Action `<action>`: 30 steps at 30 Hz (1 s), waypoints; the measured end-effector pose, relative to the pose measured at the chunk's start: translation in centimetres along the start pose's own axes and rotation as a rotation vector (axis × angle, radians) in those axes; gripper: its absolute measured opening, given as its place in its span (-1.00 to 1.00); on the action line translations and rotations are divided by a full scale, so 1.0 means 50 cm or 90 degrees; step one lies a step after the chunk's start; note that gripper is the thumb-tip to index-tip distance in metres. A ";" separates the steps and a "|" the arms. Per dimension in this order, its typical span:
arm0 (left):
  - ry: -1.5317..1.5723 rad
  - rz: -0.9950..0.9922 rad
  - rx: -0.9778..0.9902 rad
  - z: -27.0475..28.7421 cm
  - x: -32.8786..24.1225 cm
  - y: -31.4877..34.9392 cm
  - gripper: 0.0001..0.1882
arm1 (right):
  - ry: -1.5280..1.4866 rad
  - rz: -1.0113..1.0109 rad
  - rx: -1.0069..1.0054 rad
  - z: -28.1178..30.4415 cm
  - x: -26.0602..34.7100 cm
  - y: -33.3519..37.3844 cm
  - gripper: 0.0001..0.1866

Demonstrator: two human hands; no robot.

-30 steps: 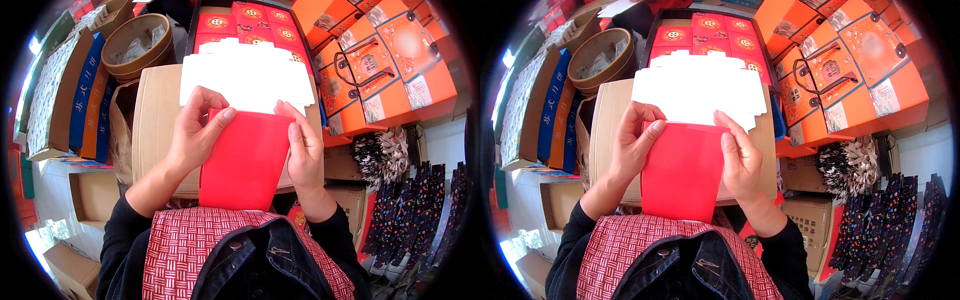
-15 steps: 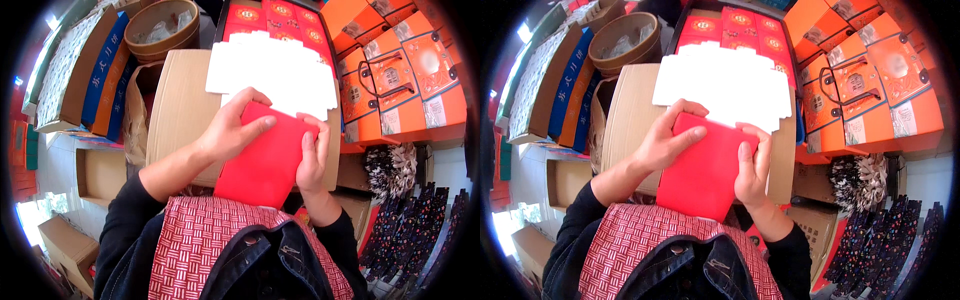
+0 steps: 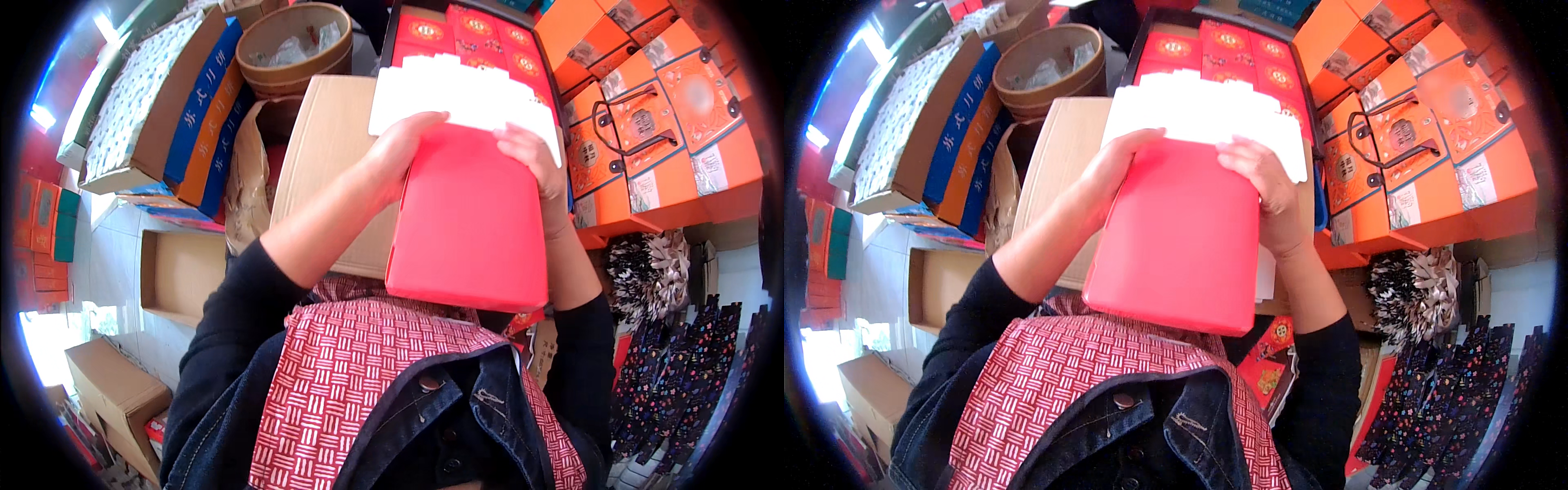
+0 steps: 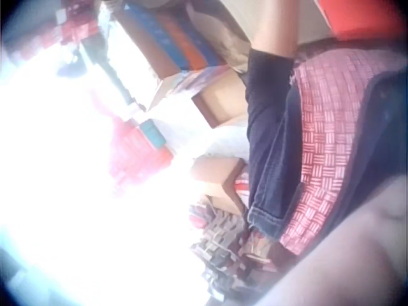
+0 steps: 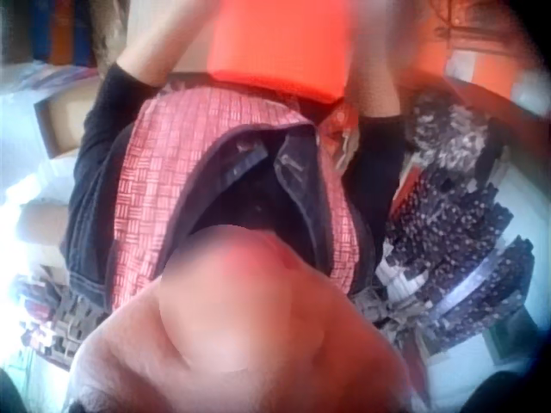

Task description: The person folds red paper envelopes around small white packets, then places the finished envelopes into a cardboard box. The person also opens a blue box to retrieve more packets and continues the assembly process.

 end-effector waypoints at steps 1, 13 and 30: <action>0.076 0.030 -0.017 0.000 0.004 0.008 -0.56 | -0.103 -0.114 0.002 -0.018 -0.031 0.017 -0.60; -0.389 -0.151 -0.013 -0.016 0.002 0.034 -0.58 | -0.782 -0.742 -0.090 -0.100 -0.011 0.114 -0.69; -0.525 -0.130 0.305 -0.110 0.090 0.061 -0.29 | -0.712 -0.676 -0.683 0.104 0.106 0.470 -0.53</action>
Point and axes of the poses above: each hand's wrist, its own y-axis away from the middle knuckle, its own z-axis out of the back of the hand, x = y × z, the point moved 8 cm from there along -y, towards the middle knuckle, and after that the axes turned 11 degrees about y, right-handed, at the moved point
